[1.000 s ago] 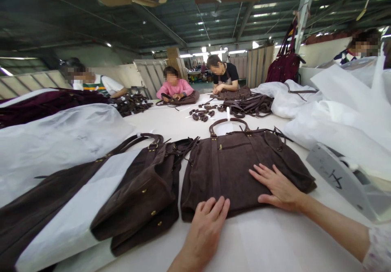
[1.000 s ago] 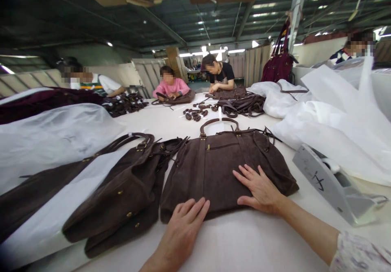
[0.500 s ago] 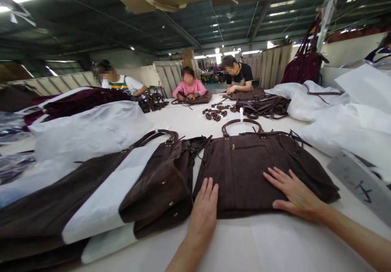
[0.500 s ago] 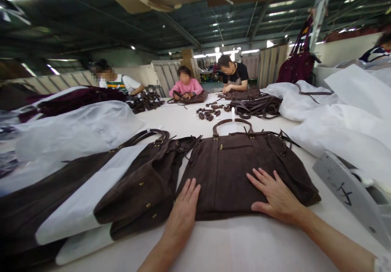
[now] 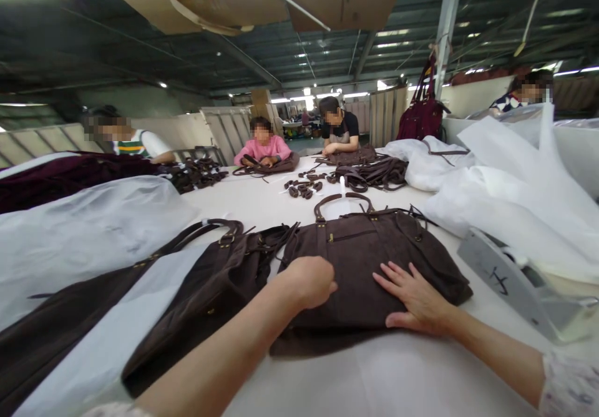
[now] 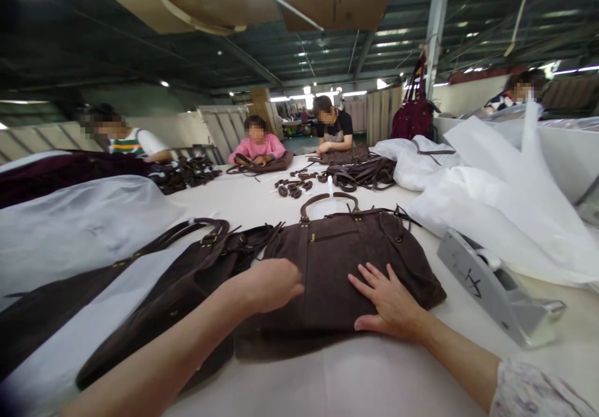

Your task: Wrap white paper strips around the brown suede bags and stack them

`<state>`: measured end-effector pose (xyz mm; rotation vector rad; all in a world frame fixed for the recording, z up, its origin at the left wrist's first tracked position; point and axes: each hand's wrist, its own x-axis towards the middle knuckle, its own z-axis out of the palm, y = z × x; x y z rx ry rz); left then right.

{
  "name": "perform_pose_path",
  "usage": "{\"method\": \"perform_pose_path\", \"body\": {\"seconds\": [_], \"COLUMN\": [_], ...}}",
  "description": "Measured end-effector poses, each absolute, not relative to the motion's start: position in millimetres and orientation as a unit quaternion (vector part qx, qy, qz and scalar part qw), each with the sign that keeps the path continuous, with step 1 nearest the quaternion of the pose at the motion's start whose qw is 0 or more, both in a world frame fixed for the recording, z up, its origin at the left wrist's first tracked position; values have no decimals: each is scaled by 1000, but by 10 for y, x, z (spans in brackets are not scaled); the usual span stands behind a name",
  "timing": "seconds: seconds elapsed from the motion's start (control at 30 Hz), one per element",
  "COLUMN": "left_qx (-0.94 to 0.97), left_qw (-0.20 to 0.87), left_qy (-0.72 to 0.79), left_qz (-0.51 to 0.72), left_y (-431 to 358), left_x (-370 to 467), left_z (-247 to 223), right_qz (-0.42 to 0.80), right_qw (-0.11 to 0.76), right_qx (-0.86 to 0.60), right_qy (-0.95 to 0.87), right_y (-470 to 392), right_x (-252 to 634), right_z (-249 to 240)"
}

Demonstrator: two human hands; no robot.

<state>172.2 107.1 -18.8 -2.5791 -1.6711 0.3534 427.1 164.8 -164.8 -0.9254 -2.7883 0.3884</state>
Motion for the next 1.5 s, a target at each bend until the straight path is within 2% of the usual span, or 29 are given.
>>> {"method": "perform_pose_path", "body": {"seconds": [0.1, 0.2, 0.33, 0.5, 0.6, 0.7, 0.77, 0.83, 0.93, 1.1, 1.27, 1.5], "left_qx": [-876, -898, -906, -939, -935, -934, -937, -936, -934, -931, -938, -934], "left_qw": [56, 66, 36, -10, -29, -32, -33, -32, -30, -27, -48, -75], "left_qy": [-479, -404, -387, -318, -329, -333, -327, -329, -332, -332, -319, -335], "left_qz": [9, -161, -165, -131, -132, -126, -121, -122, -132, -149, -124, -103], "left_y": [1454, 1524, 1506, 1536, 1533, 1523, 1520, 1522, 1527, 1512, 1512, 1495], "left_x": [2096, 2256, 2160, 2162, 2183, 2179, 2173, 2171, 2172, 2184, 2191, 2158], "left_z": [-392, -991, -1499, -1452, -1447, -1462, -1456, -1447, -1450, -1469, -1461, -1474], "right_qz": [133, 143, 163, 184, 93, -21, -6, 66, 168, 235, 171, 49], "right_qw": [93, 115, 143, 166, 193, 234, 227, 187, 156, 182, 172, 108], "right_qx": [-306, -297, -286, -298, -303, -464, -611, -693, -699, -668, -685, -717], "right_qy": [-938, -937, -933, -922, -928, -854, -758, -693, -677, -682, -687, -686], "right_y": [1673, 1717, 1821, 1825, 1691, 1597, 1631, 1740, 1941, 2027, 2001, 2047], "right_x": [4261, 4245, 4204, 4260, 4451, 4732, 4899, 5008, 5072, 5147, 5178, 4926], "right_z": [-1600, -1551, -1543, -1554, -1431, -1233, -1118, -1049, -1048, -1267, -1445, -1527]}}
